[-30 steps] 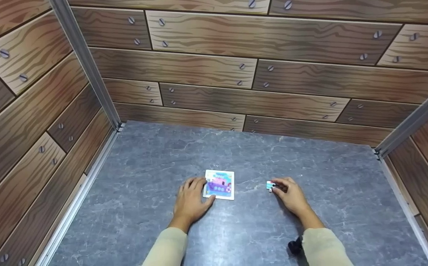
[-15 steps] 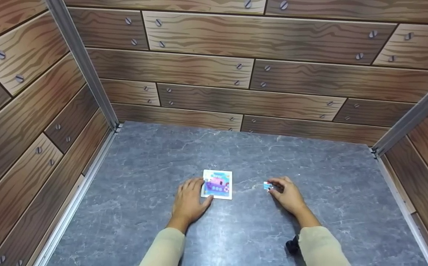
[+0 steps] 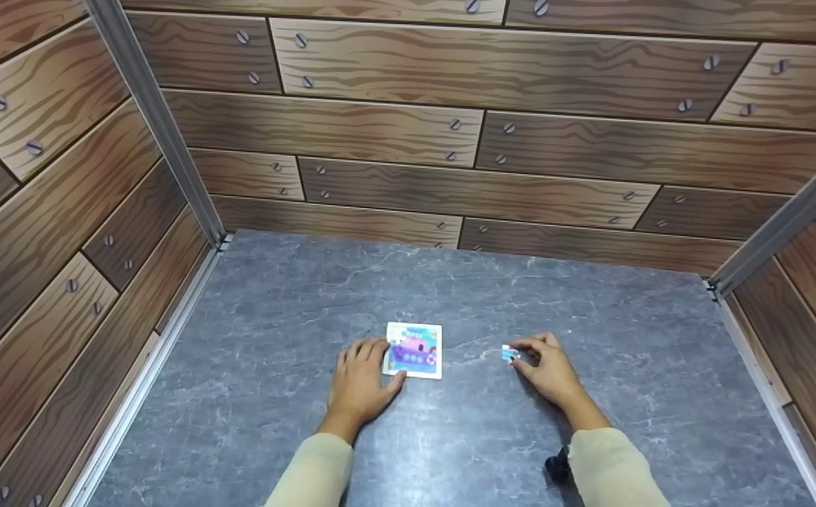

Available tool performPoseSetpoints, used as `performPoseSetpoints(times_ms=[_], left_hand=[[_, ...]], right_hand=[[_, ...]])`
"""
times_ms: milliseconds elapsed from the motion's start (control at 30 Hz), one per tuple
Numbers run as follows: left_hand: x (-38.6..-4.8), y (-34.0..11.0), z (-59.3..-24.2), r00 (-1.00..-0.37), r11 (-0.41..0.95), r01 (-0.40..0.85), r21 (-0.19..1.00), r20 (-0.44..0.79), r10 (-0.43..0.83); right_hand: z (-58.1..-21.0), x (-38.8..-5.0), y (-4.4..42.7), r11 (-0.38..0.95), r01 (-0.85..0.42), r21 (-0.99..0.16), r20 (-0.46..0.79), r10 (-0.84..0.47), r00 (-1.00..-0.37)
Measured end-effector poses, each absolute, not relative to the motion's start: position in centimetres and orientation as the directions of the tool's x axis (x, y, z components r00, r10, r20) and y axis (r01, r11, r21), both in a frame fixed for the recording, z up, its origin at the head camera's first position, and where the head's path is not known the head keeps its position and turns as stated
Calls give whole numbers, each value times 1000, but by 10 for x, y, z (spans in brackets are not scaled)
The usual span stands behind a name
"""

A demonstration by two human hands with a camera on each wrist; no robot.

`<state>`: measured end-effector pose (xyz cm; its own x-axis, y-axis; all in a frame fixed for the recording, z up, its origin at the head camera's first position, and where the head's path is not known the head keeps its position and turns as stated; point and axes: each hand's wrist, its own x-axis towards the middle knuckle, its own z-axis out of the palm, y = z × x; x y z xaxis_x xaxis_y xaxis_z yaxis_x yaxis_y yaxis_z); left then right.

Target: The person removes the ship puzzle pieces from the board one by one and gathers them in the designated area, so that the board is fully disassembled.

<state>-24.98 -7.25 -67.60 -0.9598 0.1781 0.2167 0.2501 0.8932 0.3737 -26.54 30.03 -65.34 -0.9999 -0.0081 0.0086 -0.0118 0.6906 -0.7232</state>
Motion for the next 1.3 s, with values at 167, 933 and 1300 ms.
performPoseSetpoints(times_ms=[167,933,1300], left_hand=[[-250,-72,-678,-960,895,246,372,222,172],[-249,-71,-678,-961,903,224,367,237,142],[-250,-70,-677,-969,916,194,351,212,125]], right_hand=[[-654,-266,301,689,-13,-724,6,-13,-1000],[-654,-266,301,715,-22,-699,30,-2,-1000],[-652,-268,303,686,-3,-728,13,9,-1000]])
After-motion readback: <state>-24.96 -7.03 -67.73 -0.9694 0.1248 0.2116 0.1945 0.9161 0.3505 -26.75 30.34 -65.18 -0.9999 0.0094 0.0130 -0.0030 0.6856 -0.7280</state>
